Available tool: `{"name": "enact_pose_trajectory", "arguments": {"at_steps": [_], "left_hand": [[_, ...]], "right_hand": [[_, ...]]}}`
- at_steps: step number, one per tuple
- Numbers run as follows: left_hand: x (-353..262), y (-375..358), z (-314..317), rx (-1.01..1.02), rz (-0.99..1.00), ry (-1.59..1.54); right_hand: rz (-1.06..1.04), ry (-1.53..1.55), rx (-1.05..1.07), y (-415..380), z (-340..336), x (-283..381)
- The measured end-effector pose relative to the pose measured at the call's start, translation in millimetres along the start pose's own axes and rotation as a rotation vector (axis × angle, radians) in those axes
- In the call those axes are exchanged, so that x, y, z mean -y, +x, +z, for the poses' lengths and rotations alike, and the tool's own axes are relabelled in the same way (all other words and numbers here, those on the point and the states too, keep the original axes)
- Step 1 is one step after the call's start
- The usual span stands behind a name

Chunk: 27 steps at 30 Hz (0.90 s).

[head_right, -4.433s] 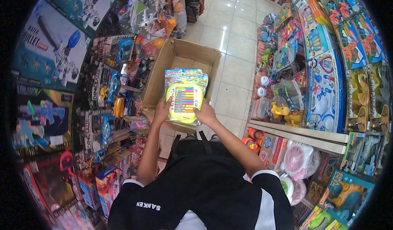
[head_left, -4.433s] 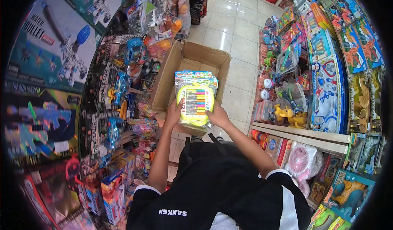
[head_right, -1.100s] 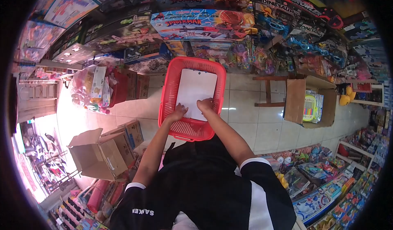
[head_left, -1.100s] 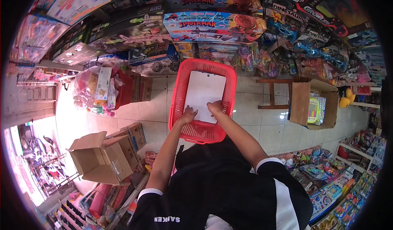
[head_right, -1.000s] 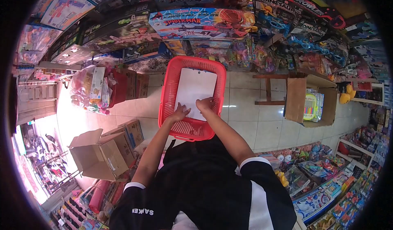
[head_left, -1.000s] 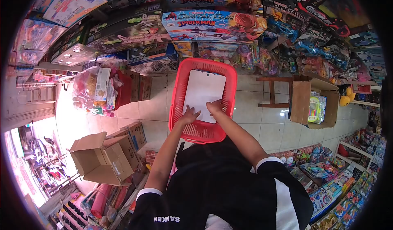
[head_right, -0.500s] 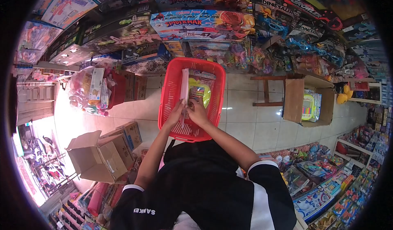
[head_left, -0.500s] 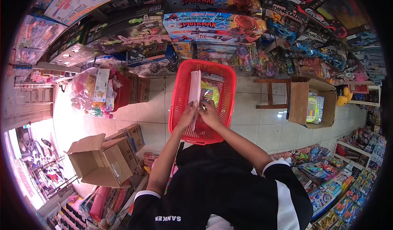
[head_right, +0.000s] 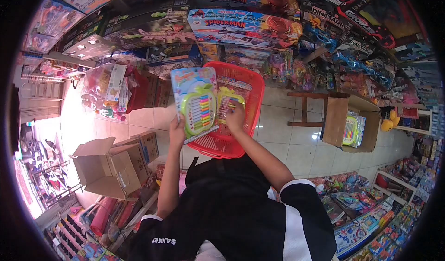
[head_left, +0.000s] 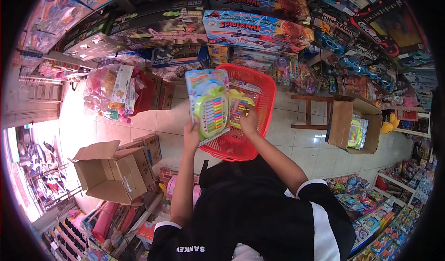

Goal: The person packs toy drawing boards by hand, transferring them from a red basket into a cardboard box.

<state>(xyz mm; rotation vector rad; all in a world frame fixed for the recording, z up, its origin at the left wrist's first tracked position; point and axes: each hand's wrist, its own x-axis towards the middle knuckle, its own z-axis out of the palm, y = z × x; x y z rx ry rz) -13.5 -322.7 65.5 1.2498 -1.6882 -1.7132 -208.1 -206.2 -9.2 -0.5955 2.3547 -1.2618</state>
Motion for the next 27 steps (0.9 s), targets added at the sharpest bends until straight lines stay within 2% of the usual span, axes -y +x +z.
{"name": "enact_pose_trajectory", "arguments": {"at_steps": [1, 3, 4, 6, 7, 8, 9, 12, 15, 17, 19, 20, 21, 23, 24, 25, 27], "left_hand": [[-10, -6, -9, -0.054, -0.061, -0.022], [-12, -12, -27, -0.117, -0.124, -0.046], [-5, -14, -35, -0.141, -0.146, -0.109], [9, -18, -46, -0.199, -0.17, -0.221], [12, -22, -51, -0.213, -0.169, -0.222], [14, -26, -55, -0.197, -0.165, -0.266], [14, -30, -59, -0.179, -0.162, -0.309], [17, -41, -64, -0.203, -0.195, -0.359], [16, -52, -63, -0.26, -0.161, -0.422], [18, -60, -65, -0.268, -0.17, -0.459], [24, -66, -68, -0.27, -0.174, -0.494], [27, -69, -69, -0.286, -0.178, -0.522], [31, -72, -70, -0.301, -0.181, -0.55], [29, -79, -72, -0.303, -0.175, -0.567], [28, -82, -72, -0.302, -0.175, -0.584], [27, -85, -73, -0.301, -0.169, -0.588], [27, -89, -74, -0.305, -0.161, -0.602]], "right_hand": [[-0.003, 0.0, 0.007, 8, 5, -6], [0.405, -0.265, -0.032, 22, 14, -15], [0.399, -0.267, -0.024, 23, 6, 1], [0.697, 0.006, 0.237, 22, -21, 54], [0.69, 0.003, 0.249, 41, 10, 9], [0.655, -0.195, 0.214, 46, 33, -43], [0.614, -0.391, 0.174, 38, 43, -42], [0.574, -0.409, 0.224, 37, 33, -39], [0.527, -0.345, 0.198, 44, 53, -85], [0.514, -0.288, 0.19, 47, 51, -88], [0.618, -0.038, 0.343, 52, 49, -91], [0.546, 0.07, 0.226, 48, 57, -93], [0.541, 0.071, 0.228, 47, 55, -91], [0.344, 0.264, 0.29, 45, 42, -73], [0.242, 0.257, 0.281, 38, 29, -50], [0.235, 0.256, 0.279, 35, 19, -39], [0.052, 0.113, 0.232, 31, -1, -24]]}}
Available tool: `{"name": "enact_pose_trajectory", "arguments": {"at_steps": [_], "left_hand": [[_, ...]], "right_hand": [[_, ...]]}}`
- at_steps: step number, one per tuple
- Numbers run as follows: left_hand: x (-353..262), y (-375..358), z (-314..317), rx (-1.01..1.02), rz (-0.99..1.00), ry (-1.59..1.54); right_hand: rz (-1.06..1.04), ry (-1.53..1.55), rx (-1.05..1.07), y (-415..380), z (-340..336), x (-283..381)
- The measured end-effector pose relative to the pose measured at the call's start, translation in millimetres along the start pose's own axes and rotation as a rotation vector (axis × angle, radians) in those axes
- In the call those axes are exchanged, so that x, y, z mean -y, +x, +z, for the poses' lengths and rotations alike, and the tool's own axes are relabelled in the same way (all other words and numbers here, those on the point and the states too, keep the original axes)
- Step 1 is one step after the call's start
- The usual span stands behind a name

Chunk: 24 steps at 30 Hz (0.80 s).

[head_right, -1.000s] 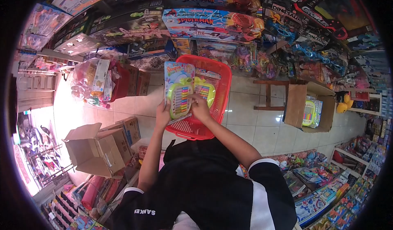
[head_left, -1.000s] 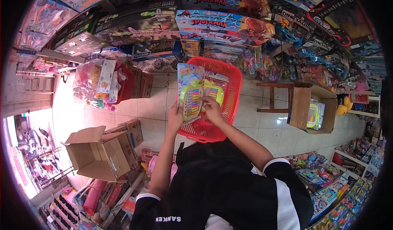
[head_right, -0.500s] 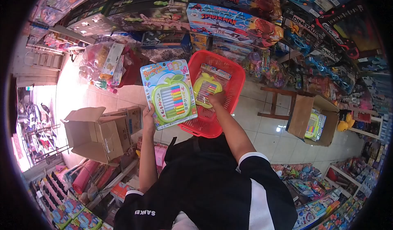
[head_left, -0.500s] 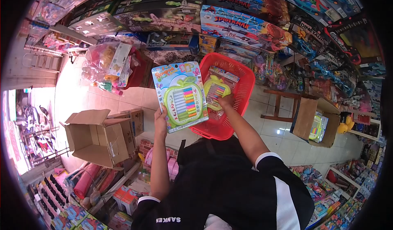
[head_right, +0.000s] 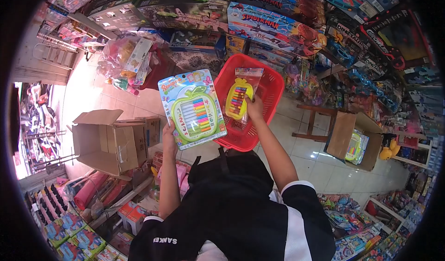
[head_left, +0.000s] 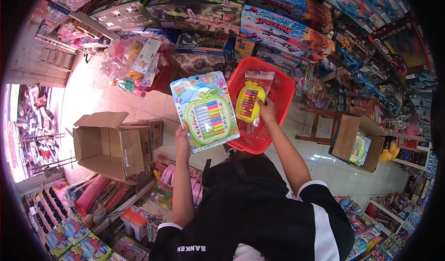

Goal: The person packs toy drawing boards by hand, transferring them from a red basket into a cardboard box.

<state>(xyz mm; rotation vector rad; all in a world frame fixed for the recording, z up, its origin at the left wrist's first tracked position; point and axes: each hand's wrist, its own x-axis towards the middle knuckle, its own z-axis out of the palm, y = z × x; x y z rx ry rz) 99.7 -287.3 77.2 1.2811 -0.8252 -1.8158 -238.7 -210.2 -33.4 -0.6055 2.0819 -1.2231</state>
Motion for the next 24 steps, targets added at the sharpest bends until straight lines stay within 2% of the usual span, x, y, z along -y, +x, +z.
{"name": "enact_pose_trajectory", "arguments": {"at_steps": [2, 5, 6, 8, 9, 12, 17, 22, 24], "left_hand": [[6, 1, -9, 0.026, 0.007, -0.023], [12, -2, -16, 0.054, 0.006, -0.087], [13, -2, -15, 0.058, 0.005, -0.127], [18, -4, -14, 0.078, -0.01, -0.151], [22, -4, -14, 0.068, -0.021, -0.146], [32, -2, -8, 0.079, -0.061, -0.142], [46, -14, 28, 0.209, -0.135, -0.087], [55, -34, 72, 0.317, -0.206, -0.013], [56, -45, 90, 0.38, -0.222, -0.034]], "right_hand": [[-0.063, -0.098, -0.059, -25, -25, 40], [-0.198, 0.158, -0.144, -47, -52, 51], [-0.2, 0.148, -0.154, -56, -58, 56], [-0.091, 0.494, -0.15, -79, -70, 74], [-0.017, 0.498, -0.139, -94, -77, 87], [0.012, 0.579, -0.101, -118, -81, 83], [-0.055, 0.509, -0.036, -147, -81, 81], [0.002, 0.418, -0.021, -154, -98, 69], [0.027, 0.285, 0.033, -159, -112, 70]]}}
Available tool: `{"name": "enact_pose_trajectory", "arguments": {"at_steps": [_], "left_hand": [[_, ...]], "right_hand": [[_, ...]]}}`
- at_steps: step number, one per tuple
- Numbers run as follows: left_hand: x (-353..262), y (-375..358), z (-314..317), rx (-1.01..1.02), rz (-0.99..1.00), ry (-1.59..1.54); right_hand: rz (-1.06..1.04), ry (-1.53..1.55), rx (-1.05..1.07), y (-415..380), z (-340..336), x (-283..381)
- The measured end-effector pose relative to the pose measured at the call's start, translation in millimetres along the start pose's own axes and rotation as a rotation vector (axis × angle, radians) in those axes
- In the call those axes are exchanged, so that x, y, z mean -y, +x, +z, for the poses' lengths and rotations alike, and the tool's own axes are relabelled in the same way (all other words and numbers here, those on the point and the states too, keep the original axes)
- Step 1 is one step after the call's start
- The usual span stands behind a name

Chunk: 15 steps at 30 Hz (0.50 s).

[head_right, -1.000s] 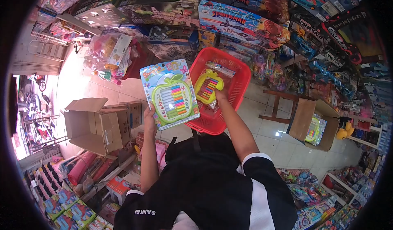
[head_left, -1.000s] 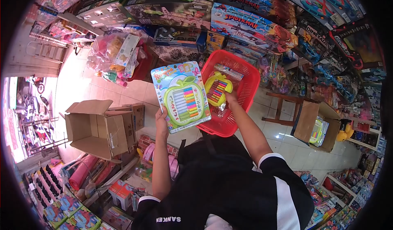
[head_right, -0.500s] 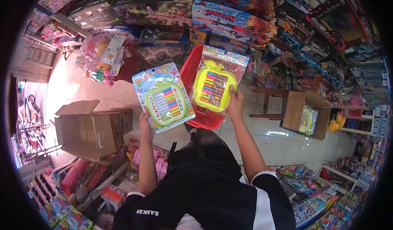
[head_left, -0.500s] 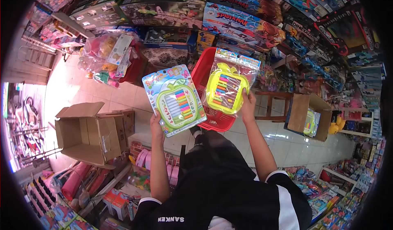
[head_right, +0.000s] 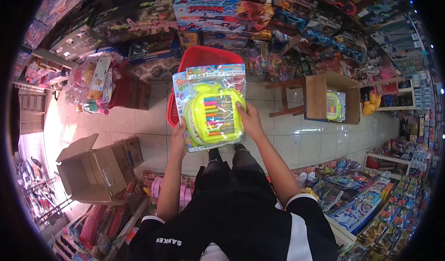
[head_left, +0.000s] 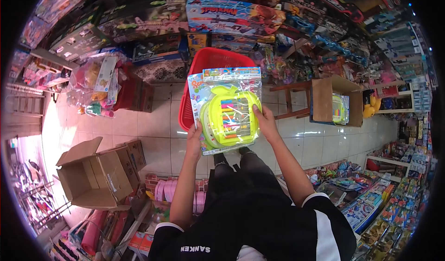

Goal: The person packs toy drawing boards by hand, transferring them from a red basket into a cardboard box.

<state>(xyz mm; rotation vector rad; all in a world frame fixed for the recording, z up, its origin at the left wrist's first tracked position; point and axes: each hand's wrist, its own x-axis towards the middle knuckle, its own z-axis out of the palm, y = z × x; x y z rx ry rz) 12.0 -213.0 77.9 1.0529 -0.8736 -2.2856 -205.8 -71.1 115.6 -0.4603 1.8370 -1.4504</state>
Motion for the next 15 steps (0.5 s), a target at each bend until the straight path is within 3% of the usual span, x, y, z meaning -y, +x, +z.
{"name": "enact_pose_trajectory", "arguments": {"at_steps": [2, 4, 6, 8, 13, 15], "left_hand": [[18, 4, 4, 0.043, -0.024, 0.02], [29, 5, 19, 0.093, -0.006, 0.16], [35, 0, 44, 0.148, -0.004, 0.155], [45, -3, 70, 0.203, -0.003, 0.154], [77, -14, 146, 0.31, -0.073, 0.205], [94, -20, 177, 0.314, -0.091, 0.312]], "right_hand": [[0.004, 0.031, -0.018, -7, -13, 0], [-0.117, -0.479, -0.056, -18, -31, 8], [-0.225, -0.329, -0.152, -32, -46, 8], [-0.136, -0.333, -0.163, -42, -72, 1], [-0.148, -0.231, -0.292, -75, -150, -28], [-0.243, -0.525, -0.381, -89, -188, -43]]}}
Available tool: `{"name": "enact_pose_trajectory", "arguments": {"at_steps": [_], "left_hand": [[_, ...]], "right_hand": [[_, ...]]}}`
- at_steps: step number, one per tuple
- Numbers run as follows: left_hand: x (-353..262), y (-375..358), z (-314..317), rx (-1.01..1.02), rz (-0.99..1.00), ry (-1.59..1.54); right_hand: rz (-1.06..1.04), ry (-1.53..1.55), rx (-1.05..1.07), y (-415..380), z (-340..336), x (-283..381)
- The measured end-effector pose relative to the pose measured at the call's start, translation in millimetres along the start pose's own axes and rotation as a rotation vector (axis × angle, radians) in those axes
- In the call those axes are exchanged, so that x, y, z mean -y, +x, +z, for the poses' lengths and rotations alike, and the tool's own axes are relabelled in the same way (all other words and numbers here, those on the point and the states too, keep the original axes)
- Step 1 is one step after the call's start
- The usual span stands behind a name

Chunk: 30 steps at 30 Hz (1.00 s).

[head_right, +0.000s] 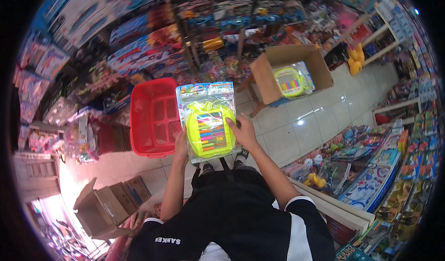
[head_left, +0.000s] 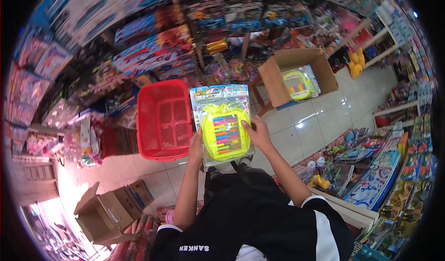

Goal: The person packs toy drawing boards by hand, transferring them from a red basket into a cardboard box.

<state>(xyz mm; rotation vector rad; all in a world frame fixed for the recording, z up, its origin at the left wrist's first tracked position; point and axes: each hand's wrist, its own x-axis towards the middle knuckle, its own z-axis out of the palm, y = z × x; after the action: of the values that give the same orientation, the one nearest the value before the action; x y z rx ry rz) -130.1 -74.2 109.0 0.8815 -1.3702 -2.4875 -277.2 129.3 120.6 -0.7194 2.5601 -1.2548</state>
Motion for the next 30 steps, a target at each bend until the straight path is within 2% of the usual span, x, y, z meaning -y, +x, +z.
{"name": "enact_pose_trajectory", "arguments": {"at_steps": [1, 3, 7, 9, 12, 15, 17, 18, 20, 23, 24, 28, 30], "left_hand": [[9, 3, 16, -0.011, 0.001, 0.008], [27, 9, 46, -0.004, -0.006, 0.032], [55, 22, 99, 0.061, -0.061, 0.083], [64, 29, 126, 0.097, -0.075, 0.105], [71, 31, 164, 0.106, -0.141, 0.119], [69, 40, 191, 0.132, -0.214, 0.16], [82, 54, 193, 0.274, -0.111, 0.226], [77, 53, 201, 0.28, -0.119, 0.243], [62, 51, 223, 0.406, -0.033, 0.561], [59, 66, 235, 0.42, 0.035, 0.72], [62, 76, 235, 0.395, -0.033, 0.678], [64, 112, 243, 0.466, -0.054, 0.612], [60, 134, 256, 0.459, 0.014, 0.753]], "right_hand": [[0.012, 0.008, -0.027, -4, -10, -16], [-0.018, 0.005, -0.274, -14, -27, -46], [0.029, 0.106, -0.422, -31, -64, -96], [0.291, 0.536, -0.202, -39, -88, -112], [0.348, 0.676, -0.162, -48, -122, -123], [0.38, 0.684, -0.238, -50, -138, -146], [0.426, 0.717, -0.263, -47, -148, -152], [0.464, 0.743, -0.28, -47, -151, -154], [0.483, 0.732, -0.295, -44, -149, -165], [0.514, 0.738, -0.317, -39, -145, -183], [0.525, 0.759, -0.325, -36, -142, -187], [0.538, 0.77, -0.422, -22, -142, -199], [0.52, 0.612, -0.431, -15, -150, -202]]}}
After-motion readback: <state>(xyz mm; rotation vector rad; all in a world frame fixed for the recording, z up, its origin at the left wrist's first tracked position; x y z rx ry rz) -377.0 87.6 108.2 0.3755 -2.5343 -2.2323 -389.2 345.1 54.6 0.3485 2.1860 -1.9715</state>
